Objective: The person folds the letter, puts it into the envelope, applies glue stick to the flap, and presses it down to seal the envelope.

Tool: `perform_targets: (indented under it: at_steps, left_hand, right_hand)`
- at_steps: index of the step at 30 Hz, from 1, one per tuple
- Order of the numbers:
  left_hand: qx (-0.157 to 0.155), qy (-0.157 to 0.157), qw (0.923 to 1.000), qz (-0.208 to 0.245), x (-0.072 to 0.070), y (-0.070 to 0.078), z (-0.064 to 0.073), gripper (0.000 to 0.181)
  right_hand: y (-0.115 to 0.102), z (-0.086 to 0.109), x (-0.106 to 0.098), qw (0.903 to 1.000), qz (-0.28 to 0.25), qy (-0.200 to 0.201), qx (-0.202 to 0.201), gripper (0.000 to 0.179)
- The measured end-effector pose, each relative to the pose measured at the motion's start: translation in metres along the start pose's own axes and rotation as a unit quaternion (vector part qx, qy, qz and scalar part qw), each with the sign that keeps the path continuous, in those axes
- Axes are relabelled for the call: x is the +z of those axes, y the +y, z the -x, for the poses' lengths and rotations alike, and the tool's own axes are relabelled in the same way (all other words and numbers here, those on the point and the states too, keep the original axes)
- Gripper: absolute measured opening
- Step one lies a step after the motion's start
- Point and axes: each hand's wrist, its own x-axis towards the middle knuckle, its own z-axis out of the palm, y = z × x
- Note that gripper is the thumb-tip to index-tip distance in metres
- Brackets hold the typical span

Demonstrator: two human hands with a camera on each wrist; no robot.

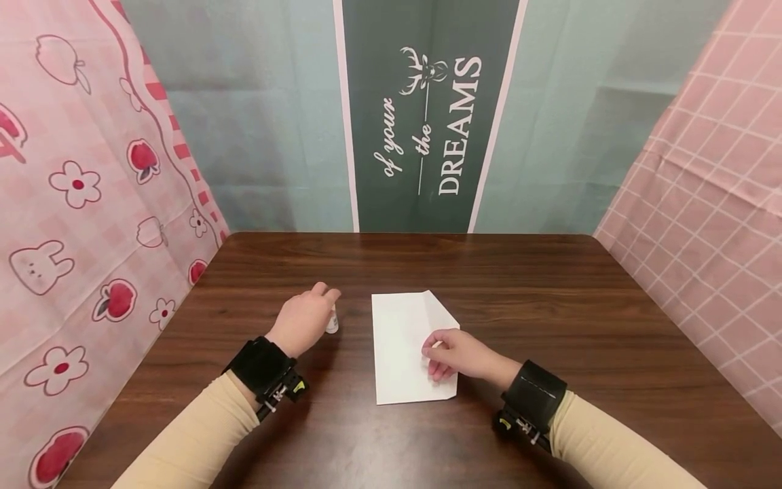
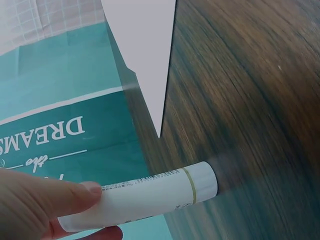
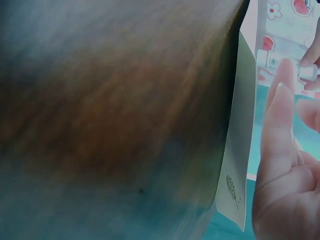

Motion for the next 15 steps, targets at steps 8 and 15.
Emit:
perform_targets:
  at_steps: [8,15]
  left_hand:
    - [0.018,0.044,0.9978,0.047,-0.001,0.012,-0.003,0.031]
    - [0.033,0.077,0.9900,0.113,0.000,0.024,-0.009,0.031]
  right_hand:
    - [-0.002,-0.003,0.002,0.9964,0.046,0.040,-0.058,0.017]
    - [-0.005,-0.004,0.005,0.9892,0.056,0.093,-0.098,0.016]
